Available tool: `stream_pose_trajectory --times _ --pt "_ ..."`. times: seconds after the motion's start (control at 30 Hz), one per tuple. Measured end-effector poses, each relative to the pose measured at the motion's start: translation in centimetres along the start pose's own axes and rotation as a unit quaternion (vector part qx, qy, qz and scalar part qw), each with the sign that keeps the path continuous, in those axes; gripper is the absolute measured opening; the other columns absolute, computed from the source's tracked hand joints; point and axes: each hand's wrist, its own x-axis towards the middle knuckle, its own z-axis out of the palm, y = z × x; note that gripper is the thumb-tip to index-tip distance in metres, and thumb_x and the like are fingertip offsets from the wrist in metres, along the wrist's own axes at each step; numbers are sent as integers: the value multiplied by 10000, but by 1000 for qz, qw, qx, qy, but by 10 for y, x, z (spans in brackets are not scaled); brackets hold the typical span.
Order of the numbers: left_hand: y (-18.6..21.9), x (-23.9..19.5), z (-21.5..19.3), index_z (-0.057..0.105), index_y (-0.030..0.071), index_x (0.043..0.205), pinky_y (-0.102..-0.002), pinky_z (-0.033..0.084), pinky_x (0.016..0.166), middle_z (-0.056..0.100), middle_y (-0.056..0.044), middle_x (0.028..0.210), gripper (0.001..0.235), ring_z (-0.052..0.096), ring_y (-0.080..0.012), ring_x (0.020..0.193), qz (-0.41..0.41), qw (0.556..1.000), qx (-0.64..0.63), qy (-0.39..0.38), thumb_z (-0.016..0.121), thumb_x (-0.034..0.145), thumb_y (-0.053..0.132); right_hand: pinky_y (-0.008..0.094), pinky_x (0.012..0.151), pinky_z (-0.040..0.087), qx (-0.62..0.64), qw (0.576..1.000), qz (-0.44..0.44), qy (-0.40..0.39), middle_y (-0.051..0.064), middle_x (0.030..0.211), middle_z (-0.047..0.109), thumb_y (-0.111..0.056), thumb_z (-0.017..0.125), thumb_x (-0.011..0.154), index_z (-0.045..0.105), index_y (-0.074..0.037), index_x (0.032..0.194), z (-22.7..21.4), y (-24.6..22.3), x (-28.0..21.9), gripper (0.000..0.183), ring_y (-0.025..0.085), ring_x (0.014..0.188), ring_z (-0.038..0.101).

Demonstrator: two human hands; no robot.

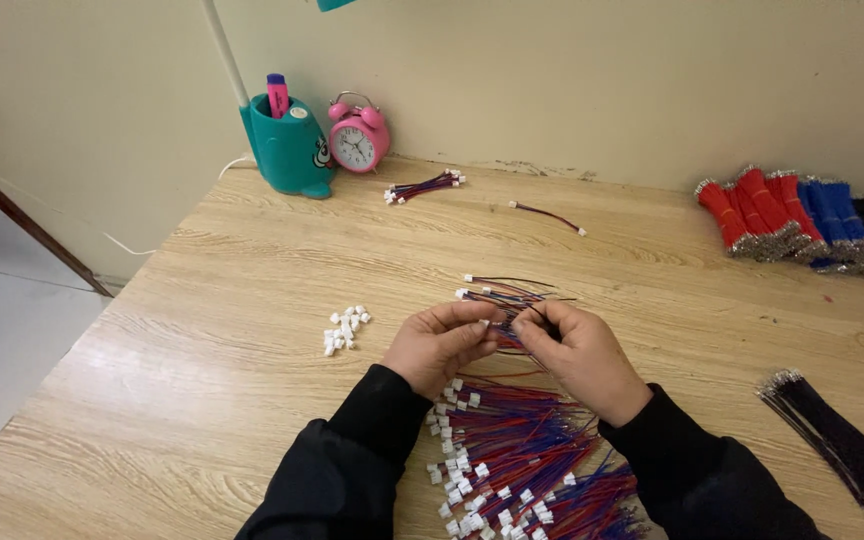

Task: The person assembles wire harnesses by hand, inserting small white plastic connectors onto the ends of red and blue wires. The person repeatedly picks up wires and connectors from piles on the table and secures them together.

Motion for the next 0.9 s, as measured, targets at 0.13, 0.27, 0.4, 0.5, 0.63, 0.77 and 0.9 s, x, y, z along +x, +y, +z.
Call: stream_pose_trajectory --times 0.13,0.27,0.4,0.5,0.63,0.77,0.9 --pt "-6 2 -3 663 -69 1107 -347 630 809 700 -194 1003 244 717 -266 885 -8 1000 -1 10 628 866 -72 291 627 456 -11 1000 3 5 45 682 604 -109 683 864 729 -12 894 0 -6 -2 112 146 691 519" --pt "-11 6 -8 668 -96 1087 -376 632 809 697 -206 977 248 718 -292 873 -9 999 -15 29 630 842 -107 285 632 471 -22 1000 18 14 47 674 647 -120 714 840 736 -26 873 0 -9 -2 102 139 677 546" --pt "-8 3 -4 666 -114 1075 -402 634 805 684 -205 927 261 718 -307 851 -8 999 -15 37 649 815 -125 294 638 470 -29 999 32 18 54 682 644 -120 709 838 732 -9 871 1 -6 -1 118 151 683 544" --pt "-10 5 -5 670 -83 1068 -398 636 812 674 -176 924 257 712 -278 851 -16 999 -20 32 651 815 -125 297 634 464 -35 999 34 17 54 678 620 -116 712 829 731 -14 860 -1 -6 0 108 159 687 536" --pt "-5 1 0 670 -75 1075 -413 635 813 663 -150 904 267 714 -284 850 -15 999 -27 23 654 814 -128 299 629 475 -49 998 39 20 67 670 652 -135 735 814 742 -18 851 -1 -15 -3 123 153 680 556" --pt "-6 1 0 667 -92 1089 -401 631 814 681 -179 922 280 716 -294 852 -19 999 -25 30 664 810 -117 297 629 475 -31 998 39 24 67 666 643 -125 711 840 740 -15 864 -1 -13 -2 117 153 677 547" --pt "-9 3 -3 667 -99 1078 -379 637 795 687 -191 919 271 718 -288 837 -23 999 -29 38 669 808 -113 297 626 468 -28 999 36 24 64 672 625 -114 688 858 733 -5 878 -1 -14 -2 120 161 687 533"
